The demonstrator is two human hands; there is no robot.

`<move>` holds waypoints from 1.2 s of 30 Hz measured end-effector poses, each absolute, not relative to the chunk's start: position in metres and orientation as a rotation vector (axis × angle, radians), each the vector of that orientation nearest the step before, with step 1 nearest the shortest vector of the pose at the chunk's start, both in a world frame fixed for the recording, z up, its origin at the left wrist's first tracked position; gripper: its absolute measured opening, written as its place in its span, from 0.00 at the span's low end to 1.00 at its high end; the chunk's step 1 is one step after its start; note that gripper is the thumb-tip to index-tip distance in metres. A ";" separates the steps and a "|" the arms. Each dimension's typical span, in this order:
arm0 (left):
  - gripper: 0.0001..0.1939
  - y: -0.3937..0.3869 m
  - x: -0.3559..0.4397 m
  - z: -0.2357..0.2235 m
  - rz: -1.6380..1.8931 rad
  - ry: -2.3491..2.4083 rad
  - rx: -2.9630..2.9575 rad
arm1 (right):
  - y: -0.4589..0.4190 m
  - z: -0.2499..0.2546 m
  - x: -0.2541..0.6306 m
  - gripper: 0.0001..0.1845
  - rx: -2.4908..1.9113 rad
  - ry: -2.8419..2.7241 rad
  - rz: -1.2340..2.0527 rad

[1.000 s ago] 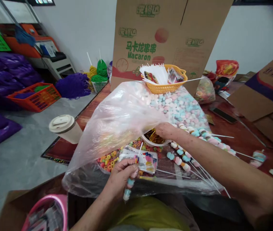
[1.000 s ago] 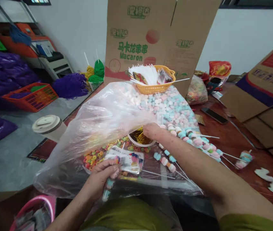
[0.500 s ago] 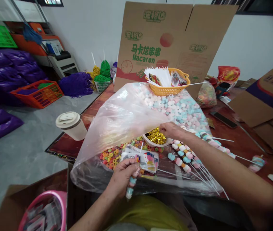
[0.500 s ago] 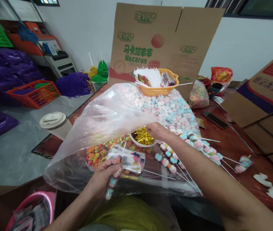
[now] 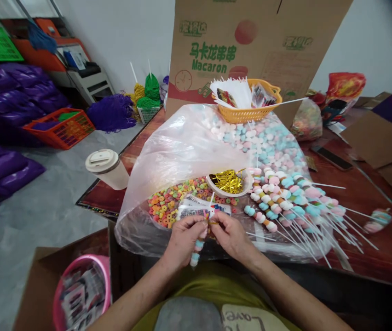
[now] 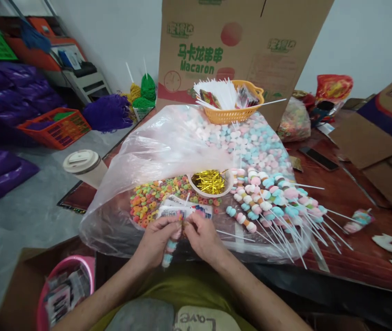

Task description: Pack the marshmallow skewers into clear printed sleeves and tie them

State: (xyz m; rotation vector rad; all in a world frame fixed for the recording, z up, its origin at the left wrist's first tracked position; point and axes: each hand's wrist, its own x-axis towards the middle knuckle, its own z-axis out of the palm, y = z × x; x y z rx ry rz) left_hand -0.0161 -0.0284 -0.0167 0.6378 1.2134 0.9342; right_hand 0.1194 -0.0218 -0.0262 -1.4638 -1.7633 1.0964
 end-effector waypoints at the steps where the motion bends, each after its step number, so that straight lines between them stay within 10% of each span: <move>1: 0.10 -0.030 -0.017 -0.017 0.927 1.213 0.665 | -0.022 -0.027 0.120 0.11 -1.463 -1.766 1.099; 36: 0.22 -0.026 -0.037 -0.027 0.711 0.656 0.441 | -0.019 0.008 0.128 0.13 -0.911 -2.227 1.032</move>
